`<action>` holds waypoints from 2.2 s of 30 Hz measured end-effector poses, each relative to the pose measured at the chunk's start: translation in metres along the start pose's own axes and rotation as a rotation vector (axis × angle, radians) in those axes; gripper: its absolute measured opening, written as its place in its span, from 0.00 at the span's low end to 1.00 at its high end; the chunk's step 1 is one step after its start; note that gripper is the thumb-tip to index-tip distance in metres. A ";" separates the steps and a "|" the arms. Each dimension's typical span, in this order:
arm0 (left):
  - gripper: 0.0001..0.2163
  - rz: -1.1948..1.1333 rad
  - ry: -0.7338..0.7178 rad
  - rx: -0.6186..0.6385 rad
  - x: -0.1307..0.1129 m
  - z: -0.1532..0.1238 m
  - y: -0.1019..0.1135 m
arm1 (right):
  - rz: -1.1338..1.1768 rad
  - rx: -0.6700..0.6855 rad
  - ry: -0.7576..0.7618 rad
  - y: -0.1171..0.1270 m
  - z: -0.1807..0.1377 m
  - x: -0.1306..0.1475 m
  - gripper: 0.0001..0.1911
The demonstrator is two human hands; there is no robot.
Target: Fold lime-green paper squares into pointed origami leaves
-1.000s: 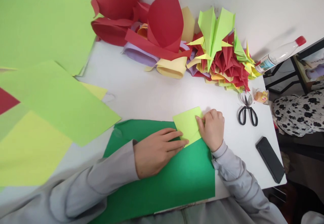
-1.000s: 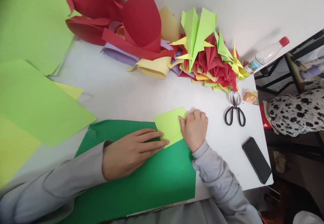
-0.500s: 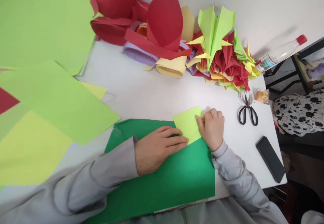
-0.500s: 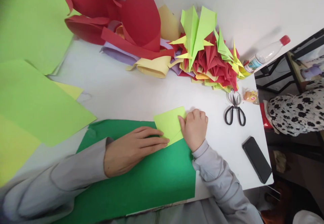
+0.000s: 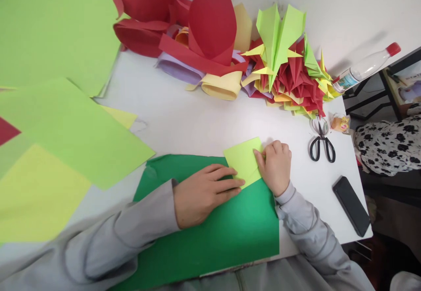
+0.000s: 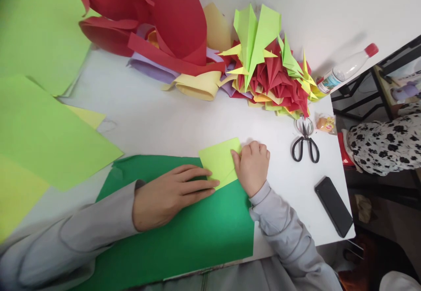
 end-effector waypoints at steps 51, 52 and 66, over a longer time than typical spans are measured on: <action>0.18 0.055 -0.046 -0.022 -0.003 -0.001 -0.003 | -0.049 0.020 0.006 -0.001 0.001 0.002 0.16; 0.18 0.055 -0.048 -0.027 -0.003 -0.001 -0.002 | -0.049 0.019 0.007 -0.001 0.001 0.002 0.16; 0.17 0.105 -0.030 -0.014 -0.006 0.001 -0.004 | -0.039 0.013 0.009 0.002 0.001 0.003 0.15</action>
Point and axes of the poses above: each hand's wrist, its own z-axis towards the middle knuckle, its own y-axis out of the back of the hand, x = y × z, the point moved 10 cm from there along z, towards the middle knuckle, and after that the axes turned 9 degrees about -y, right-handed, at the moved point
